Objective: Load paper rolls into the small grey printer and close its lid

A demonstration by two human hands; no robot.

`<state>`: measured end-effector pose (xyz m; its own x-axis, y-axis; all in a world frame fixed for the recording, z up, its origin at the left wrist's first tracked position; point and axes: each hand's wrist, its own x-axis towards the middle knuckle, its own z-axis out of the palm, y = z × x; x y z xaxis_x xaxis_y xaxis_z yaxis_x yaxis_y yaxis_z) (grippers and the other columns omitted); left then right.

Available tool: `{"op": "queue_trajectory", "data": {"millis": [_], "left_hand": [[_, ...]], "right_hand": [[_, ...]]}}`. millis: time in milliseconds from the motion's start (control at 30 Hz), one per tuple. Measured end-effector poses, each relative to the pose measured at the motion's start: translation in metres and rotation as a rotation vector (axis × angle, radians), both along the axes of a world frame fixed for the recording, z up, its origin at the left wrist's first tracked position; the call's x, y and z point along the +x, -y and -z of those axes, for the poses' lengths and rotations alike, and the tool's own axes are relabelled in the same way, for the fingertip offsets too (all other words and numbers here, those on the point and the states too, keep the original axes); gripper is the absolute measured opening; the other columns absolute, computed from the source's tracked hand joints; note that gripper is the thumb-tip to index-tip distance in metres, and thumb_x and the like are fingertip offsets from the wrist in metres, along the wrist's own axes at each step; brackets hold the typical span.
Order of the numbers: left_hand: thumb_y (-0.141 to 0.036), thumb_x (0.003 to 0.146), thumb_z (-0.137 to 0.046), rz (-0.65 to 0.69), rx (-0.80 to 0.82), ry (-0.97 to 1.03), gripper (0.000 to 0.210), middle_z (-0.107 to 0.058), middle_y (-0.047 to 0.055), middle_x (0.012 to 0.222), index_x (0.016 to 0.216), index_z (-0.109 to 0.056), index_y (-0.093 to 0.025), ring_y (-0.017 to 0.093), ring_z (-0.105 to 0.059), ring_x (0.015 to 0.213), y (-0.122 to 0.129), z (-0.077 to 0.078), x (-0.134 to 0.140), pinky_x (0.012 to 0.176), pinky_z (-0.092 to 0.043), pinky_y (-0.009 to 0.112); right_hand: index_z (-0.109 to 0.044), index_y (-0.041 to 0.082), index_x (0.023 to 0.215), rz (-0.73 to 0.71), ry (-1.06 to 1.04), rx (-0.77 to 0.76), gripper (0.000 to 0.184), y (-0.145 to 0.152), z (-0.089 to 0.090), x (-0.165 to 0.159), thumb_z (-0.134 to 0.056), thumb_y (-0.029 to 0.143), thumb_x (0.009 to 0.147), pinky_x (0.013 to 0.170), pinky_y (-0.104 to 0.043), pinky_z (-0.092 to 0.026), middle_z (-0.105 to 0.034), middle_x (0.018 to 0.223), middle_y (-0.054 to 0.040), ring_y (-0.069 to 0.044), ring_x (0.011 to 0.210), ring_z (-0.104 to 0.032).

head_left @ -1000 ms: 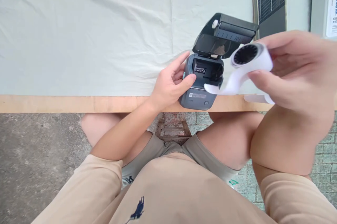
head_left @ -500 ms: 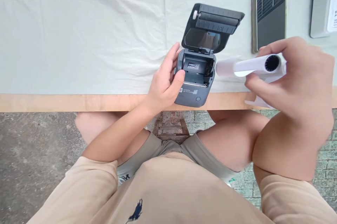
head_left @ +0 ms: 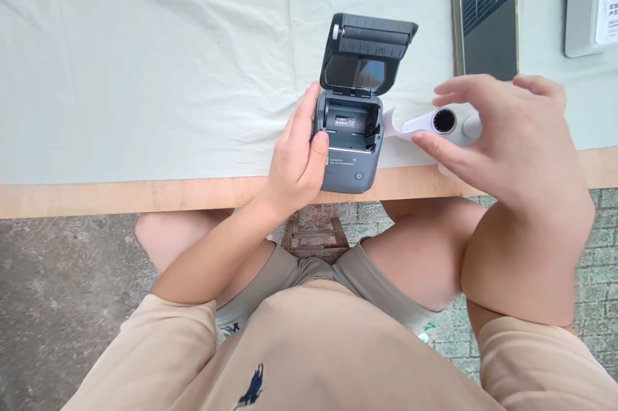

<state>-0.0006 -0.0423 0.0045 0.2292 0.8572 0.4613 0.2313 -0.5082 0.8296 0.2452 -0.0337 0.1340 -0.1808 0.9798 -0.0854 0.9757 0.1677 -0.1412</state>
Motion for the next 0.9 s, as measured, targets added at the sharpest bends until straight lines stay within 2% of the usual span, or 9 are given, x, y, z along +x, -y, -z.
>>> {"op": "queue_trajectory", "data": {"millis": [100, 167, 233, 300, 367, 500, 600, 733, 900], "left_hand": [[-0.051, 0.097, -0.03, -0.061, 0.032, 0.01, 0.054, -0.041, 0.007, 0.148, 0.146, -0.031, -0.027, 0.029, -0.041, 0.138, 0.002, -0.007, 0.0, 0.113, -0.042, 0.047], [-0.052, 0.097, -0.032, -0.172, 0.078, 0.036, 0.048, -0.05, 0.008, 0.133, 0.137, -0.043, -0.027, 0.026, -0.052, 0.122, 0.005, -0.017, 0.002, 0.094, -0.052, 0.043], [-0.052, 0.096, -0.035, -0.317, 0.109, 0.051, 0.038, -0.055, 0.007, 0.107, 0.117, -0.055, -0.027, 0.021, -0.055, 0.097, 0.007, -0.027, 0.003, 0.074, -0.05, 0.04], [-0.052, 0.096, -0.037, -0.417, 0.153, 0.047, 0.032, -0.046, 0.004, 0.084, 0.09, -0.052, -0.025, 0.018, -0.049, 0.08, 0.009, -0.034, 0.004, 0.067, -0.042, 0.041], [-0.054, 0.095, -0.041, -0.456, 0.236, 0.038, 0.037, -0.034, 0.001, 0.073, 0.075, -0.038, -0.023, 0.016, -0.044, 0.073, 0.01, -0.036, 0.003, 0.065, -0.038, 0.041], [-0.051, 0.096, -0.045, -0.498, 0.228, -0.035, 0.043, -0.027, -0.004, 0.062, 0.071, -0.025, -0.023, 0.009, -0.038, 0.054, 0.016, -0.034, -0.007, 0.054, -0.032, 0.035], [-0.047, 0.097, -0.046, -0.493, 0.179, -0.148, 0.044, -0.024, -0.006, 0.055, 0.068, -0.024, -0.023, 0.007, -0.032, 0.046, 0.02, -0.044, -0.017, 0.052, -0.031, 0.034], [-0.03, 0.095, -0.053, -0.419, 0.472, -0.273, 0.051, -0.011, -0.005, 0.052, 0.061, -0.016, -0.02, 0.007, -0.015, 0.041, 0.024, -0.065, -0.03, 0.046, -0.017, 0.031], [-0.007, 0.08, -0.058, -0.124, 0.438, -0.227, 0.053, -0.007, -0.005, 0.05, 0.057, -0.012, -0.019, 0.009, -0.006, 0.041, 0.05, -0.076, -0.053, 0.043, -0.009, 0.032]], "right_hand": [[-0.061, 0.021, 0.115, -0.009, -0.116, 0.148, 0.05, 0.0, -0.001, 0.001, -0.048, 0.059, 0.085, 0.1, -0.044, -0.043, -0.068, 0.115, -0.0108, -0.025, 0.102, -0.066], [-0.064, 0.018, 0.109, -0.03, -0.221, 0.287, 0.048, 0.001, 0.002, 0.0, -0.041, 0.056, 0.09, 0.086, -0.036, -0.048, -0.07, 0.106, -0.0118, -0.022, 0.097, -0.067], [-0.065, 0.017, 0.094, -0.021, -0.329, 0.477, 0.044, 0.002, 0.007, -0.002, -0.039, 0.053, 0.092, 0.076, -0.033, -0.046, -0.068, 0.089, -0.0091, -0.019, 0.086, -0.065], [-0.057, 0.018, 0.072, 0.017, -0.388, 0.661, 0.046, 0.003, 0.012, -0.004, -0.039, 0.055, 0.091, 0.069, -0.033, -0.041, -0.057, 0.071, -0.0058, -0.016, 0.071, -0.058], [-0.041, 0.02, 0.056, 0.041, -0.366, 0.724, 0.052, 0.005, 0.015, -0.008, -0.039, 0.062, 0.087, 0.065, -0.033, -0.036, -0.041, 0.057, -0.0033, -0.014, 0.06, -0.047], [-0.013, 0.022, 0.047, -0.042, -0.271, 0.551, 0.06, 0.013, 0.009, -0.022, -0.032, 0.064, 0.086, 0.061, -0.033, -0.028, -0.014, 0.048, -0.0002, -0.01, 0.051, -0.025], [-0.002, 0.021, 0.046, -0.171, -0.275, 0.512, 0.058, 0.022, -0.001, -0.034, -0.028, 0.049, 0.088, 0.055, -0.032, -0.021, -0.004, 0.046, -0.0005, -0.011, 0.049, -0.011], [0.003, 0.018, 0.048, -0.368, -0.293, 0.351, 0.05, 0.03, -0.008, -0.045, -0.025, 0.035, 0.086, 0.053, -0.032, -0.017, -0.002, 0.046, -0.001, -0.012, 0.049, -0.005], [-0.003, 0.017, 0.044, -0.595, -0.384, 0.198, 0.048, 0.035, -0.005, -0.055, -0.029, 0.032, 0.08, 0.05, -0.031, -0.016, -0.009, 0.041, -0.0006, -0.011, 0.047, -0.005]]}}
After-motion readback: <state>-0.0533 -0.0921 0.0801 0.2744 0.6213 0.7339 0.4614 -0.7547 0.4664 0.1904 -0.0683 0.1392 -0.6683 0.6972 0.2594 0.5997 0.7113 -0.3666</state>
